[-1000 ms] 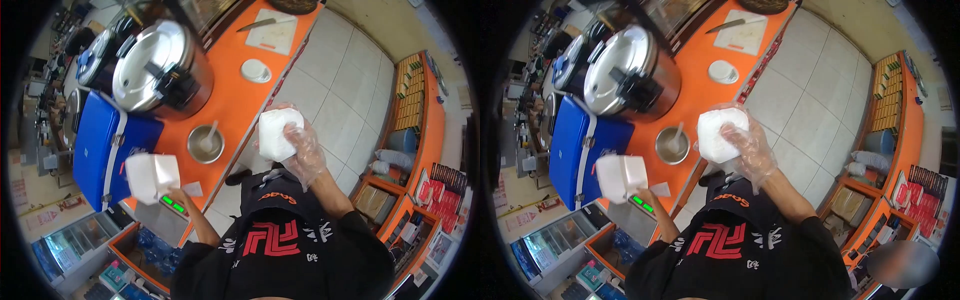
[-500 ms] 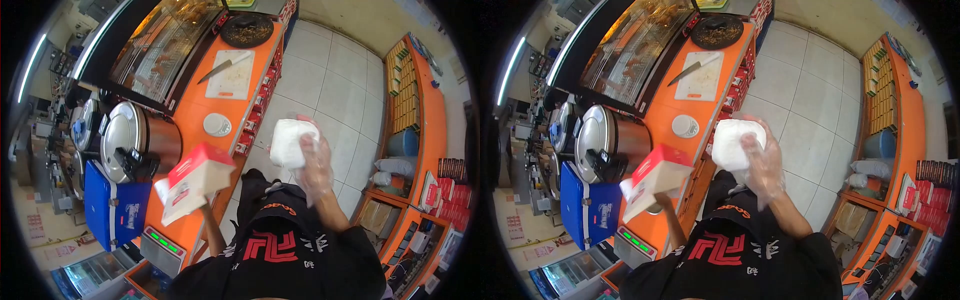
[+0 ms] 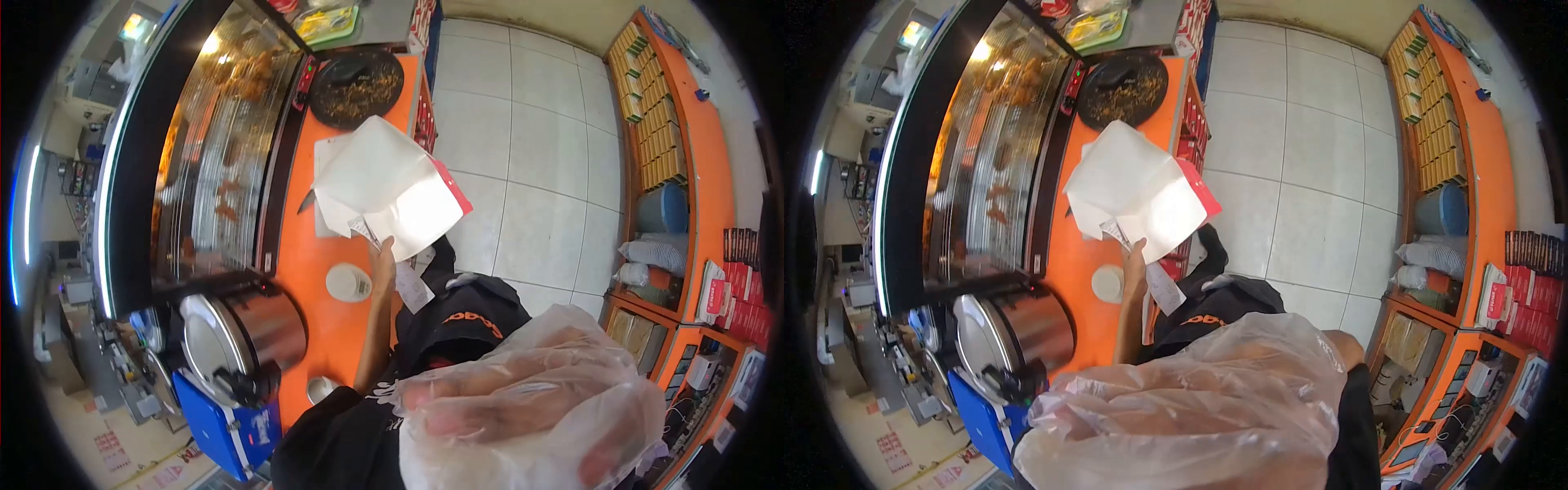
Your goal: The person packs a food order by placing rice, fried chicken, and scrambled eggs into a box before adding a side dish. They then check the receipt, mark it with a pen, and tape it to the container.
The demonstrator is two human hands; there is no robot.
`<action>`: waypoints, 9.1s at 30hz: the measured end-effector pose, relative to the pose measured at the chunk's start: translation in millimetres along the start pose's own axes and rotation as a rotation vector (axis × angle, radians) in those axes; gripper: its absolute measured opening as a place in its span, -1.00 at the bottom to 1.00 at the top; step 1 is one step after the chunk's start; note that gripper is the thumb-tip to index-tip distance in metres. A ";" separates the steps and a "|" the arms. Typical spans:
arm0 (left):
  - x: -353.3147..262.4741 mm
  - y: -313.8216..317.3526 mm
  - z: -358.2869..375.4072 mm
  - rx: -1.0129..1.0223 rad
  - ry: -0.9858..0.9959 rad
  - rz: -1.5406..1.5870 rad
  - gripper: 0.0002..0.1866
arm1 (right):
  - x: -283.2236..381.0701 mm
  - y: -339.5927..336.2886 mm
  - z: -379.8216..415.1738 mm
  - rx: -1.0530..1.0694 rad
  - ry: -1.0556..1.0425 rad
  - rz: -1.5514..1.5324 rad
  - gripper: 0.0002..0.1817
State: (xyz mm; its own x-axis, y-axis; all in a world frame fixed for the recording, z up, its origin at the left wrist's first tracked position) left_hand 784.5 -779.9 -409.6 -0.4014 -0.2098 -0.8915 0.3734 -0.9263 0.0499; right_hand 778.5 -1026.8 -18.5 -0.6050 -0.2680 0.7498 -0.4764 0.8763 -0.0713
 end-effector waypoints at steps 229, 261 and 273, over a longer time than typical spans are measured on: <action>-611.8 513.2 -968.9 -0.566 0.211 0.932 -0.34 | -1020.7 -468.9 -874.6 0.824 0.031 -0.068 -0.81; -710.5 540.7 -823.0 -0.769 0.703 0.182 -0.25 | -932.2 -554.2 -927.2 0.689 -0.061 -0.613 -0.85; -689.2 541.2 -810.1 -0.810 0.758 0.096 -0.32 | -948.0 -569.4 -905.6 0.698 -0.043 -0.563 -0.84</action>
State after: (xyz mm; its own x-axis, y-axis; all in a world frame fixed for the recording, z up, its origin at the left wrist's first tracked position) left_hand 1940.7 -883.2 -132.9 0.1704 0.2319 -0.9577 0.9220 -0.3805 0.0719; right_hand 2201.1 -909.2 -93.0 -0.1813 -0.6111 0.7705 -0.9806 0.1714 -0.0948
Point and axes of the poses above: each hand's wrist, its own z-axis away from the middle knuckle, its own y-axis out of the palm, x = y × z, the point moved 5 cm from there along -z, towards the middle knuckle, and after that the axes turned 8 degrees about -y, right-handed, at the moved point
